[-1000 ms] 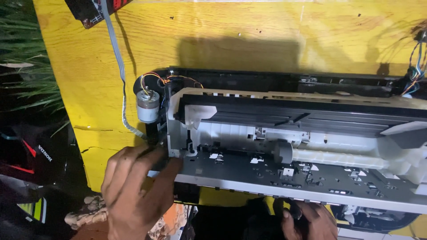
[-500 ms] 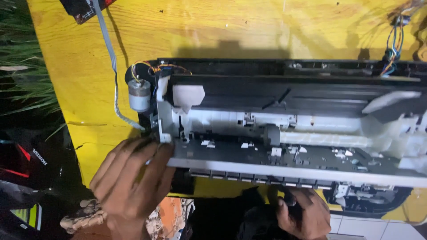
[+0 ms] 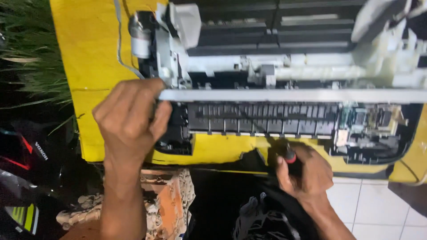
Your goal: The person uses a screwdriver to remove and install screws on a disassembled electronic device, likely a printer or scanner. They manipulate internal components, including a motor and circuit board, while working on a yellow table.
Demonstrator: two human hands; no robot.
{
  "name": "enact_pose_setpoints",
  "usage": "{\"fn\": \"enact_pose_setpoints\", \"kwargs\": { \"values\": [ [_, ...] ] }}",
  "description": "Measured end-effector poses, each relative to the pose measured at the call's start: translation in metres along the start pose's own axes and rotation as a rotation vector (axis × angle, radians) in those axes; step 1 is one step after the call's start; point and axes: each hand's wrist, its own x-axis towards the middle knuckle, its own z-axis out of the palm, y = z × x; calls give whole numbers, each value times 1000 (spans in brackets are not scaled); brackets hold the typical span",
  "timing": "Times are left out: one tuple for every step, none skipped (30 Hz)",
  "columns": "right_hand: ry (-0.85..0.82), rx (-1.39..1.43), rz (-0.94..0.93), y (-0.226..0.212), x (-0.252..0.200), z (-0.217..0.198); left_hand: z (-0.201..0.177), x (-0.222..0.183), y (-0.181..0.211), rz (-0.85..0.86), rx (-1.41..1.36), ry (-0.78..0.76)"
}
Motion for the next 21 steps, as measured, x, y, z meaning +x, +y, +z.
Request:
{"fn": "enact_pose_setpoints", "kwargs": {
  "values": [
    [3, -7, 5, -1, -2, 0, 1, -2, 1, 6, -7, 2],
    [29, -7, -6, -1, -2, 2, 3, -3, 1, 17, -13, 24],
    [56, -6, -18, 0, -2, 4, 5, -4, 0, 28, -20, 46],
    [52, -6, -19, 2, -6, 4, 9, -7, -2, 24, -21, 46],
    [66, -30, -27, 3, -11, 5, 13, -11, -5, 41, 7, 47],
    [84, -49, -40, 5, -13, 8, 16, -15, -9, 58, 45, 49],
    [86, -43, -46, 3, -17, 8, 17, -17, -11, 54, 52, 51],
    [60, -83, 10, 2, -20, 7, 19, -19, -12, 77, 59, 59],
    [35, -124, 66, 0, -24, 6, 21, -20, -14, 100, 65, 66],
    [32, -123, 67, 3, -25, 8, 20, -25, -19, 98, 65, 65],
    [60, -117, 16, 5, -27, 9, 19, -30, -24, 94, 20, 105],
    [89, -115, -34, 8, -28, 10, 19, -33, -28, 92, -27, 148],
    [88, -118, -33, 9, -29, 10, 14, -33, -21, 92, -31, 149],
    [110, -120, -70, 9, -27, 11, 7, -30, -16, 13, -135, 149],
    [132, -122, -107, 9, -25, 12, 0, -28, -11, -65, -240, 149],
    [138, -125, -109, 10, -25, 12, 1, -25, -13, -60, -238, 154],
    [131, -124, -106, 11, -25, 13, 2, -22, -15, 33, -241, 172],
    [123, -125, -101, 11, -26, 13, 4, -19, -18, 127, -245, 188],
    [129, -128, -101, 10, -25, 12, 0, -19, -16, 132, -245, 191],
    [110, -125, -84, 9, -25, 12, -3, -19, -14, 94, -311, 155],
    [92, -122, -68, 8, -24, 12, -6, -20, -12, 56, -377, 119]
  ]
}}
